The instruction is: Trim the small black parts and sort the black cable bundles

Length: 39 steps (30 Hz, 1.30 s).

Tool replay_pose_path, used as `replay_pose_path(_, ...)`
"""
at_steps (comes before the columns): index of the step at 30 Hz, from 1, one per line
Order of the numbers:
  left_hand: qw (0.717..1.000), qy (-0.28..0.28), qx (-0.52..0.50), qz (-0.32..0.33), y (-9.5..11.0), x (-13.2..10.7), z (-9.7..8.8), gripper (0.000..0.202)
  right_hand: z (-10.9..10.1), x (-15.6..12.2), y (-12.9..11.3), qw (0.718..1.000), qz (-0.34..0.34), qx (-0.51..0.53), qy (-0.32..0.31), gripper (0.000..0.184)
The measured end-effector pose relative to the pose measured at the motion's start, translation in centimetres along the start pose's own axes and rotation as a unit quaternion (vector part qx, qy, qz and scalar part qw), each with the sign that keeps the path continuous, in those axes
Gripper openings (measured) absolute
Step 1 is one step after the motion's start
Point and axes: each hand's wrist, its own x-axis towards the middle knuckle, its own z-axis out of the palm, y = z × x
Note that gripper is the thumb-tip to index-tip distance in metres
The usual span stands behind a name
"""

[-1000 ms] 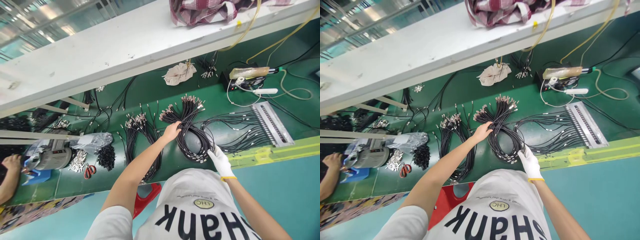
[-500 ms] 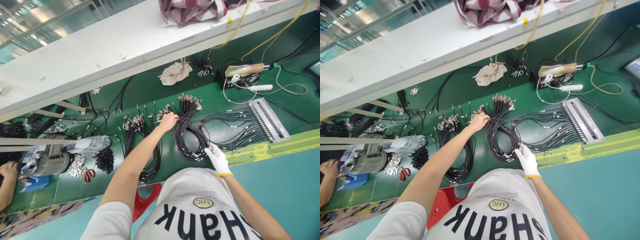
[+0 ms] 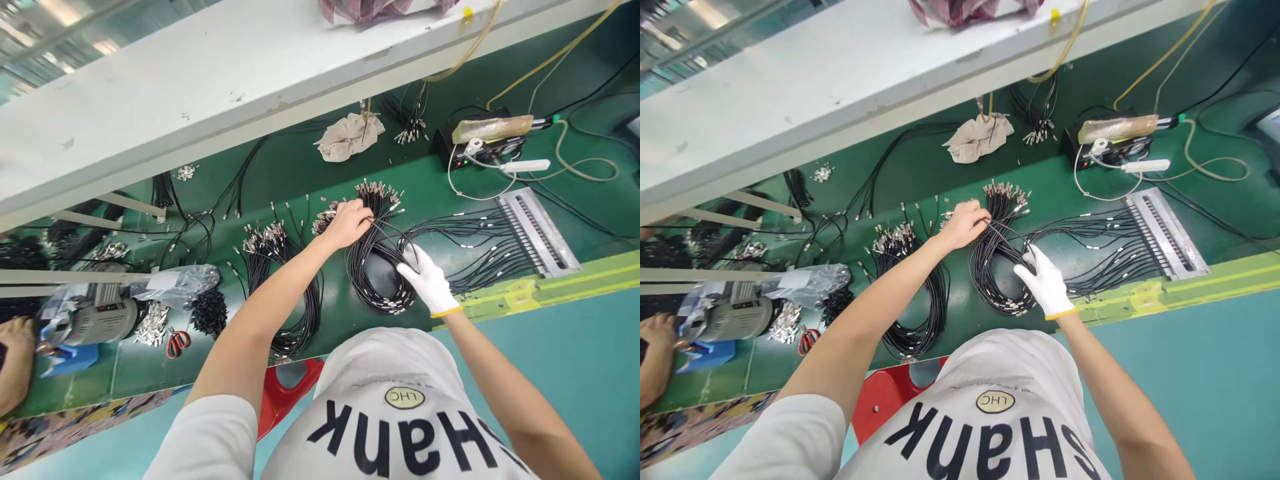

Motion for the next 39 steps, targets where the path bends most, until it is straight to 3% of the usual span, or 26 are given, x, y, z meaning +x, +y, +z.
replay_pose_path(2, 0.999, 0.031, 0.017, 0.004, 1.0, 0.0, -1.4, 0.030, -0.3, 0.0, -2.4, 0.985, 0.021, 0.132, -0.112, 0.047)
replay_pose_path(4, 0.997, 0.075, 0.023, 0.003, 1.9, -0.9, -2.5, 0.040, -0.9, -0.4, -4.4, 0.934, 0.041, 0.308, -0.178, 0.038)
replay_pose_path(6, 0.992, 0.127, 0.005, -0.007, 2.7, -2.9, -3.1, 0.058, -1.6, -0.8, -5.8, 0.877, 0.071, 0.436, -0.191, 0.031)
replay_pose_path(8, 0.983, 0.176, -0.039, -0.046, 3.3, -6.1, -2.8, 0.057, -2.4, -0.9, -6.3, 0.842, 0.089, 0.498, -0.187, 0.026)
replay_pose_path(11, 0.942, 0.239, -0.129, -0.196, 3.8, -11.9, -0.7, 0.044, -3.2, -0.8, -6.3, 0.840, 0.075, 0.516, -0.150, 0.026)
replay_pose_path(13, 0.876, 0.249, -0.216, -0.352, 4.1, -15.3, 1.6, 0.048, -3.2, -1.1, -6.0, 0.853, 0.063, 0.502, -0.128, 0.028)
replay_pose_path(15, 0.762, 0.145, -0.400, -0.488, 4.4, -17.3, 4.0, 0.055, -2.8, -1.9, -5.8, 0.854, 0.067, 0.498, -0.132, 0.028)
replay_pose_path(16, 0.690, 0.075, -0.506, -0.511, 4.6, -17.7, 5.0, 0.059, -2.5, -2.4, -5.7, 0.848, 0.075, 0.504, -0.143, 0.027)
replay_pose_path(18, 0.554, -0.017, -0.674, -0.489, 4.5, -17.5, 6.4, 0.061, -1.9, -3.5, -5.5, 0.829, 0.095, 0.521, -0.178, 0.024)
replay_pose_path(19, 0.505, -0.022, -0.729, -0.461, 4.3, -17.0, 6.8, 0.058, -1.7, -4.2, -5.4, 0.821, 0.105, 0.525, -0.198, 0.022)
replay_pose_path(21, 0.454, 0.017, -0.790, -0.412, 3.5, -15.5, 6.9, 0.046, -1.5, -5.5, -5.0, 0.814, 0.119, 0.516, -0.238, 0.022)
replay_pose_path(24, 0.447, 0.065, -0.814, -0.365, 2.5, -13.6, 5.8, 0.032, -1.7, -7.3, -4.7, 0.831, 0.118, 0.470, -0.275, 0.025)
replay_pose_path(27, 0.470, 0.088, -0.824, -0.305, 3.2, -13.2, 4.1, 0.027, -2.1, -8.7, -4.8, 0.858, 0.095, 0.419, -0.282, 0.028)
replay_pose_path(29, 0.489, 0.122, -0.828, -0.247, 4.4, -14.2, 2.7, 0.026, -2.2, -9.2, -5.2, 0.873, 0.073, 0.389, -0.285, 0.030)
replay_pose_path(32, 0.509, 0.186, -0.818, -0.194, 6.1, -17.4, 0.2, 0.025, -1.8, -9.5, -6.4, 0.881, 0.024, 0.360, -0.306, 0.033)
replay_pose_path(34, 0.519, 0.232, -0.800, -0.190, 6.5, -20.5, -1.4, 0.025, -0.5, -9.2, -7.3, 0.871, -0.002, 0.364, -0.331, 0.036)
replay_pose_path(37, 0.523, 0.311, -0.764, -0.213, 5.5, -25.7, -1.9, 0.028, 3.5, -8.4, -8.2, 0.842, 0.013, 0.397, -0.364, 0.039)
replay_pose_path(39, 0.514, 0.360, -0.732, -0.265, 4.1, -29.3, -0.5, 0.033, 7.7, -7.8, -8.1, 0.842, 0.064, 0.392, -0.366, 0.042)
